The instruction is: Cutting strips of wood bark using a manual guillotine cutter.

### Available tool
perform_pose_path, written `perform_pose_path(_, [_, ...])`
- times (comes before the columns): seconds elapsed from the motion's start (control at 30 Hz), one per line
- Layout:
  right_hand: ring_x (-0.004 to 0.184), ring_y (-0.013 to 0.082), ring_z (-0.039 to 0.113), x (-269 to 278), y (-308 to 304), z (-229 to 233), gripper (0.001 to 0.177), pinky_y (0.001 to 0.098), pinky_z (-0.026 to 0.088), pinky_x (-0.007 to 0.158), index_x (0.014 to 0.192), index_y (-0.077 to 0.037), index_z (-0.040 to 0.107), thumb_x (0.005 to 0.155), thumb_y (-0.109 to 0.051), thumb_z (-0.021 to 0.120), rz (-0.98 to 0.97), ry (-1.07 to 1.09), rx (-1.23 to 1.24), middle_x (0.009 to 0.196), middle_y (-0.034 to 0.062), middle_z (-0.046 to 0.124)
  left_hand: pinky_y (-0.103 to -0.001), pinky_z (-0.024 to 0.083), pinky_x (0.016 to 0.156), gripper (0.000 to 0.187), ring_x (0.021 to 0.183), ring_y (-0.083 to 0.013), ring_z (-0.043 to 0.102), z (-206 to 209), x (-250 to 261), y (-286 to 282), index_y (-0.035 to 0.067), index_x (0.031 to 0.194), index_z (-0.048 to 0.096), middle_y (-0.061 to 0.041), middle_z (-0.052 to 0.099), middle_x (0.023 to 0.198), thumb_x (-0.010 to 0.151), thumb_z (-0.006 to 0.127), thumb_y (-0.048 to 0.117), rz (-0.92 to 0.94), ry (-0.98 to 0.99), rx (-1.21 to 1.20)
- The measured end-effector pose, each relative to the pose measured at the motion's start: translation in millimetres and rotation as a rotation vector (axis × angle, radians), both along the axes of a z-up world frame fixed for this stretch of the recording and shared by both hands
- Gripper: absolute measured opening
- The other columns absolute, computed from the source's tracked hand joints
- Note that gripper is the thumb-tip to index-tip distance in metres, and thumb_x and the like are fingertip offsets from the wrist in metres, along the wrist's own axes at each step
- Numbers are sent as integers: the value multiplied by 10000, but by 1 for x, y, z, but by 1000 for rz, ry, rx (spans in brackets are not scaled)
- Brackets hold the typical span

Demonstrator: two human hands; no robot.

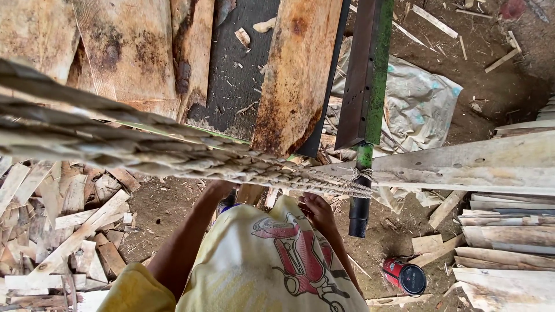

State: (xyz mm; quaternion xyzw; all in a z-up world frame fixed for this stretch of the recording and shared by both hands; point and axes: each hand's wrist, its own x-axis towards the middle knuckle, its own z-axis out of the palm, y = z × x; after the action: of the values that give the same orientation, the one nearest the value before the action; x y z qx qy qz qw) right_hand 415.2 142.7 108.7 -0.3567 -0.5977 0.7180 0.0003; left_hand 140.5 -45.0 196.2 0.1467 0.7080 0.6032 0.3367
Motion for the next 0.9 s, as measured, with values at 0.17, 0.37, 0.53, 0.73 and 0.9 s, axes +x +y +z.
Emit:
perform_pose_path(0.17, [1078,234,745,-39,-15,41,366,340,630,951,1260,-3,656,1031,-279,581,169,16,78,1218,163,733,-509,409,1063,765,1313,-313,445,-7,-7,5,60,1547,330,-188,369,1522,967,551,507,-36,-201,49])
perform_pose_path(0.37, [1027,327,711,-71,-31,54,395,435,596,955,1211,29,683,945,-260,712,77,-153,9,1204,223,709,-531,373,1138,878,1403,-322,399,-7,-33,34,70,1596,257,-183,299,1591,953,550,590,-107,-416,121])
perform_pose_path(0.53, [1127,219,653,-48,-40,72,269,367,529,1007,1213,-46,749,1017,-212,669,277,140,397,1227,124,698,-548,344,1200,973,1477,-329,361,3,-79,86,78,1637,196,-178,240,1648,941,550,659,-172,-570,203])
perform_pose_path(0.73, [1013,165,717,-32,-47,121,467,364,580,953,1291,-198,552,855,-114,695,-80,-48,-105,1179,-51,704,-490,400,1154,611,1376,-304,535,-4,-141,189,37,1369,575,-176,570,1487,886,786,347,-71,-805,162])
perform_pose_path(0.9, [978,271,719,87,15,3,305,429,660,945,1211,-25,619,970,-187,712,-7,-139,449,1071,166,722,-459,539,1040,279,1249,-290,610,33,-117,196,19,1091,772,-114,704,1288,855,755,167,-165,-566,145])
